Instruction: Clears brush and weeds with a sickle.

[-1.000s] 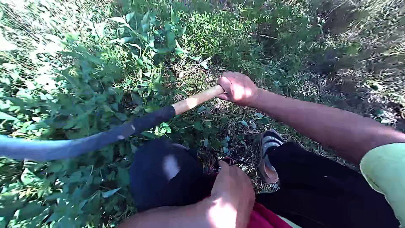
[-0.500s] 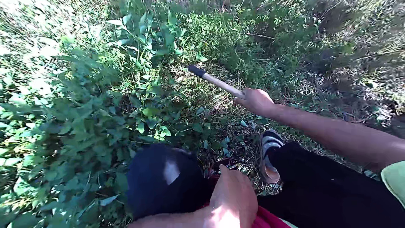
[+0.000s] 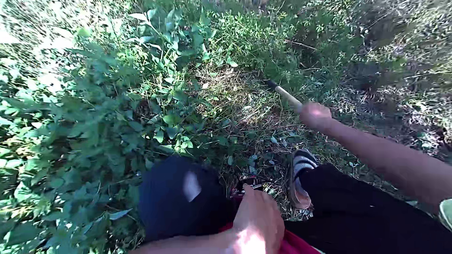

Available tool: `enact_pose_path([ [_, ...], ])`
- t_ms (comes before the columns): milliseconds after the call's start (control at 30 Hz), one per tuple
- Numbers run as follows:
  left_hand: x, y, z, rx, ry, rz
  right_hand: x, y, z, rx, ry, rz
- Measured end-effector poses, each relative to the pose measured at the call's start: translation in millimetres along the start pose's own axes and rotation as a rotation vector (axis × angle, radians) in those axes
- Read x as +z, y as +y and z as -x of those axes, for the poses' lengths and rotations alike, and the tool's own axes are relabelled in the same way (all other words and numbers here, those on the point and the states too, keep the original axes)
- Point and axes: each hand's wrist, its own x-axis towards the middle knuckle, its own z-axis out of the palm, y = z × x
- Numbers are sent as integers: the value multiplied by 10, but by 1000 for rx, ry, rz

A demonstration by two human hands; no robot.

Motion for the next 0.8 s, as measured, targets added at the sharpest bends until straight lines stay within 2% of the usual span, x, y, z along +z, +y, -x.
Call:
enact_pose_path([
  [133,13,15,-2,58,60,-65,-110,-430,400,-233,60,-62],
  [200,-22,24,-27,74,17,-72,-146,-592,502,-469,185,-129],
  [300,-80,38,-73,50,-36,-73,-106,-819,376,-855,478,-185],
  [367,-87,39,-95,29,-35,-78,-95,-924,164,-998,587,-92],
  [400,-92,40,-103,23,-40,-78,-94,-906,44,-998,576,-12],
  [467,-95,43,-111,20,-47,-75,-43,-668,-236,-821,439,161],
  [500,-98,47,-105,15,-62,-68,24,-465,-395,-647,341,221],
  [567,-82,33,-68,-12,-55,-41,137,-15,-646,-255,166,182],
  [600,-58,19,-44,-21,-34,-26,151,211,-734,-117,103,163],
  [667,-18,-9,0,-25,-10,-20,65,451,-659,15,26,158],
  [800,-20,-14,-27,10,-22,-23,-141,137,-103,31,32,29],
])
